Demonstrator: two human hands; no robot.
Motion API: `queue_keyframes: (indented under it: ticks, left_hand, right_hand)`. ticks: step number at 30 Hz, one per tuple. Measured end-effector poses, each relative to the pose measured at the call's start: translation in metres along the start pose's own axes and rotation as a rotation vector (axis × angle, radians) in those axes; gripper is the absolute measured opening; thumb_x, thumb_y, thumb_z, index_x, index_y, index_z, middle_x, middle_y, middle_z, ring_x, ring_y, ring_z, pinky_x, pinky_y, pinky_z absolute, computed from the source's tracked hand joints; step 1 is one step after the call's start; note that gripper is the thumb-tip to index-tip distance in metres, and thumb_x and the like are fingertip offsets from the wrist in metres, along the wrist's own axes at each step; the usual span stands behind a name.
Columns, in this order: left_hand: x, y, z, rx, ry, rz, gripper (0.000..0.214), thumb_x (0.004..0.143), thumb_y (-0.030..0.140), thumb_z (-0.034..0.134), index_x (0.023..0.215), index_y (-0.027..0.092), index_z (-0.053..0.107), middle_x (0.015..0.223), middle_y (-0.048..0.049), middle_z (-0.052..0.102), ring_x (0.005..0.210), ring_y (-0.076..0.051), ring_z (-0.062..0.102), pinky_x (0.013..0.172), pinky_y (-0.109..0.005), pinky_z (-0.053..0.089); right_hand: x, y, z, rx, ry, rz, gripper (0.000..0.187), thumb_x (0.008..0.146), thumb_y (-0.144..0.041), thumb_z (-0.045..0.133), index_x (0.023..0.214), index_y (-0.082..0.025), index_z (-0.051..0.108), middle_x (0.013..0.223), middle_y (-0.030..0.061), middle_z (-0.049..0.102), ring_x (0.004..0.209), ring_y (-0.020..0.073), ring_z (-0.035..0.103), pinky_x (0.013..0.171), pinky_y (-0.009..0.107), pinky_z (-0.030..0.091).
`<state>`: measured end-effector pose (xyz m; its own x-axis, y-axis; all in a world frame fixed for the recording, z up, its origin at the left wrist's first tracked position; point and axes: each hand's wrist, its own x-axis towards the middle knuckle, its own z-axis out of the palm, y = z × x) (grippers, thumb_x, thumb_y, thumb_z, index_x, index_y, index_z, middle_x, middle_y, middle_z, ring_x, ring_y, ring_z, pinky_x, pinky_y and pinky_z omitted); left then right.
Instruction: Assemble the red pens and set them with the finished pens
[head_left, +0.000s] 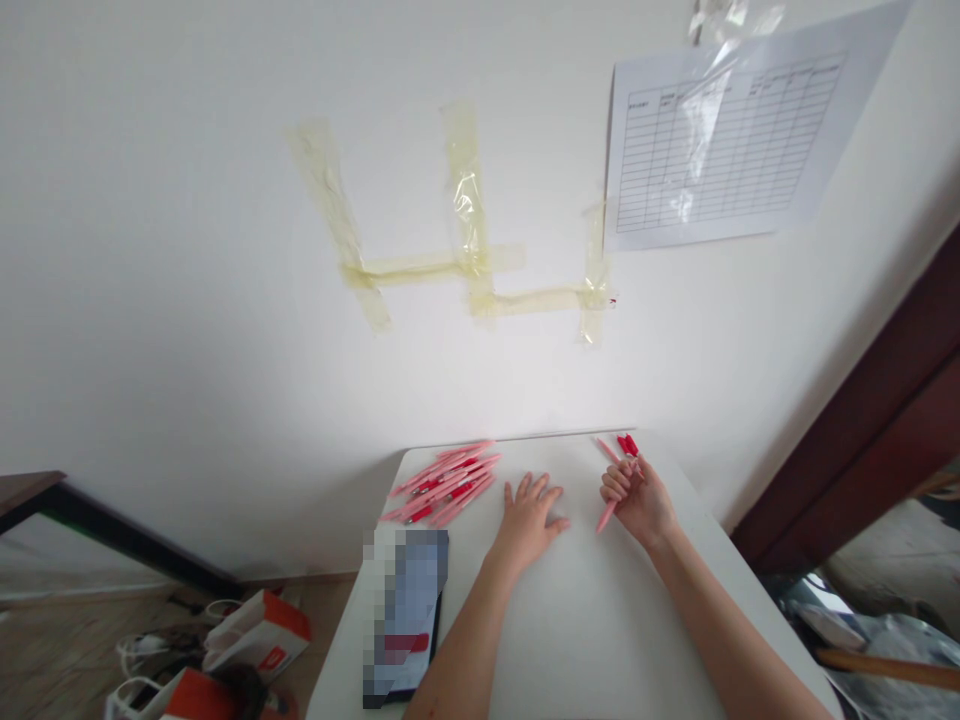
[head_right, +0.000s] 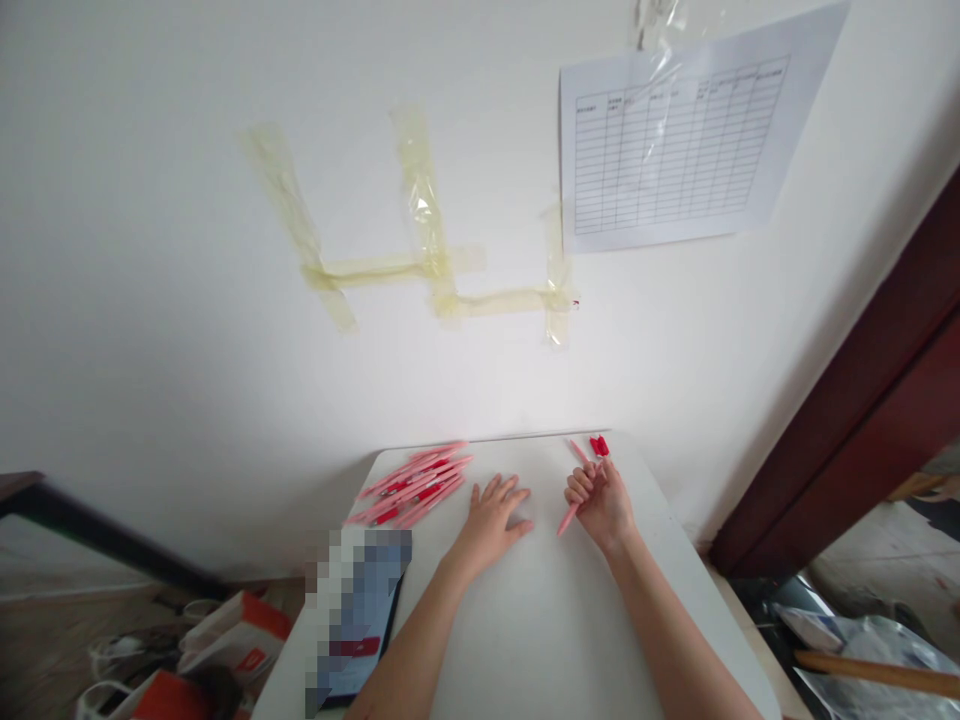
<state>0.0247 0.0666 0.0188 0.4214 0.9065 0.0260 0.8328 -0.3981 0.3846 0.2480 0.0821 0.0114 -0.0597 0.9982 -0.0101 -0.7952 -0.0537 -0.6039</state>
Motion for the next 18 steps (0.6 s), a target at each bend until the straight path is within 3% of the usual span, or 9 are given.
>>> queue_keyframes:
  ticks: [4,9,12,18]
  left_hand:
    - [0.000,0.000,-0.001,-0.005,-0.004,0.000,0.052,0.091,0.048,0.059,0.141,0.035,0.052,0.163,-0.0030,0.037,0.154,-0.032,0.022,0.123,-0.068,0.011]
    - [-0.001,0.001,-0.002,-0.001,-0.015,-0.001,0.052,0.092,0.047,0.058,0.141,0.035,0.051,0.163,-0.0026,0.036,0.154,-0.032,0.022,0.123,-0.069,0.012]
    - [0.000,0.001,-0.003,0.011,-0.029,-0.005,0.053,0.092,0.048,0.057,0.142,0.035,0.050,0.163,-0.0026,0.036,0.154,-0.032,0.022,0.123,-0.068,0.012]
    - [-0.002,0.001,-0.003,0.018,-0.034,0.005,0.054,0.092,0.051,0.055,0.143,0.035,0.049,0.164,-0.0015,0.034,0.155,-0.032,0.021,0.123,-0.068,0.012]
  right_hand:
    - [0.002,0.001,-0.002,-0.029,0.002,-0.008,0.035,0.086,-0.050,0.063,0.069,-0.024,0.047,0.059,-0.0064,0.031,0.050,0.0107,0.031,0.045,0.025,0.037]
    - [0.007,0.002,-0.008,-0.142,0.060,-0.038,0.010,0.074,-0.032,0.068,0.078,-0.026,0.062,0.070,-0.0010,0.052,0.061,0.0128,0.048,0.055,0.029,0.049]
    - [0.008,0.004,-0.014,-0.282,0.151,-0.100,0.019,0.064,-0.024,0.073,0.083,-0.026,0.069,0.084,0.0009,0.061,0.073,0.0141,0.056,0.064,0.030,0.053]
    - [0.011,0.004,-0.015,-0.727,0.278,-0.321,0.035,0.071,-0.035,0.077,0.105,-0.026,0.074,0.109,0.0044,0.063,0.098,0.0215,0.061,0.087,0.038,0.056]
